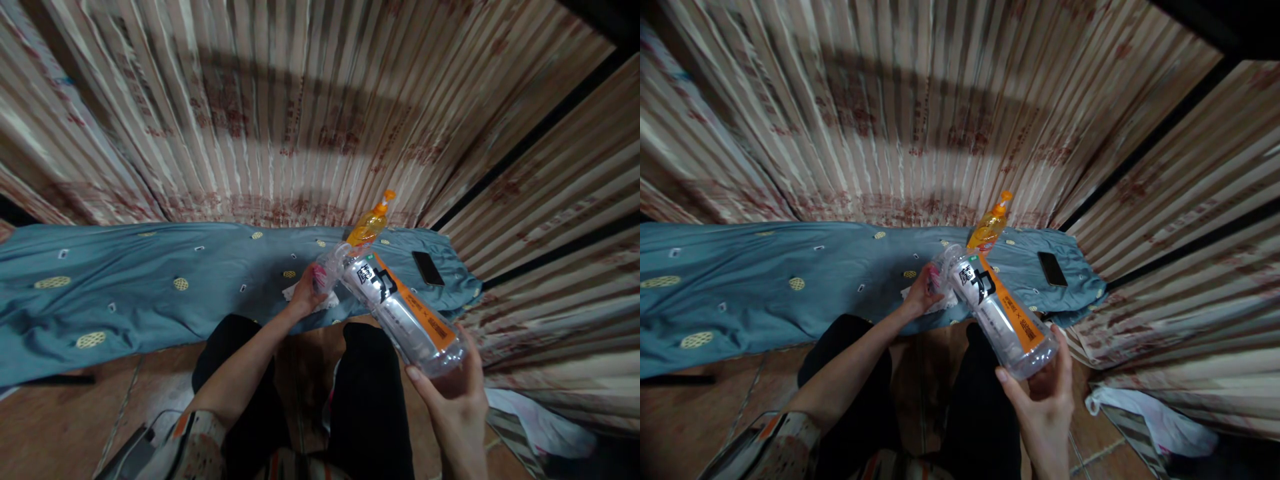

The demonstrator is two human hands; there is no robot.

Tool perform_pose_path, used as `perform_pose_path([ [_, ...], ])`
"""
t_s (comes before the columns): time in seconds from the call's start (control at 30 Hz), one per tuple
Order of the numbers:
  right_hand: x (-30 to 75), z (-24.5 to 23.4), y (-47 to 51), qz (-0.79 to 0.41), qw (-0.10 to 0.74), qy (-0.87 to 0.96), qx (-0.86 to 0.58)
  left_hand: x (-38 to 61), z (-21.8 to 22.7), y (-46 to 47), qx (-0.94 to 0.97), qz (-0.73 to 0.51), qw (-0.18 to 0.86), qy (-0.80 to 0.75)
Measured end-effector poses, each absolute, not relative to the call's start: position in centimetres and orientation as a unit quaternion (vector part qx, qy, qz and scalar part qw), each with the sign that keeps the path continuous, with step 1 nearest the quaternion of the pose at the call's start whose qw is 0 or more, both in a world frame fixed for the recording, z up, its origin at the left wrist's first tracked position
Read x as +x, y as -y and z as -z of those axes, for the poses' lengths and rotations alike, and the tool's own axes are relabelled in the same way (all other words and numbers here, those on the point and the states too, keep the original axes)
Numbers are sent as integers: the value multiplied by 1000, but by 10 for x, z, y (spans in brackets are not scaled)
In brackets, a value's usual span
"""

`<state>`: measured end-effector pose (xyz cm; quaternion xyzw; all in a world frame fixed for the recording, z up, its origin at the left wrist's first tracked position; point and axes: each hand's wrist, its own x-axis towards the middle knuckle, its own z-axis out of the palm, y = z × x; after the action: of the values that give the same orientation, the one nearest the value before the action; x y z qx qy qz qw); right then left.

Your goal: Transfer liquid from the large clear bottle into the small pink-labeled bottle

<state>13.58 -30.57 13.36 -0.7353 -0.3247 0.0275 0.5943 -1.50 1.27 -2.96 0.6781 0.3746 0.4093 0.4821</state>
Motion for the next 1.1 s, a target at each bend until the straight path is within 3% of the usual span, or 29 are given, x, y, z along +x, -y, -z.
perform_pose_path([
  [0.67,137,-130,305,-7,595,325,-735,-13,31,-11,662,-423,499,-367],
  [1.1,129,-135,305,-68,608,280,-740,-19,41,-14,678,-427,480,-358],
])
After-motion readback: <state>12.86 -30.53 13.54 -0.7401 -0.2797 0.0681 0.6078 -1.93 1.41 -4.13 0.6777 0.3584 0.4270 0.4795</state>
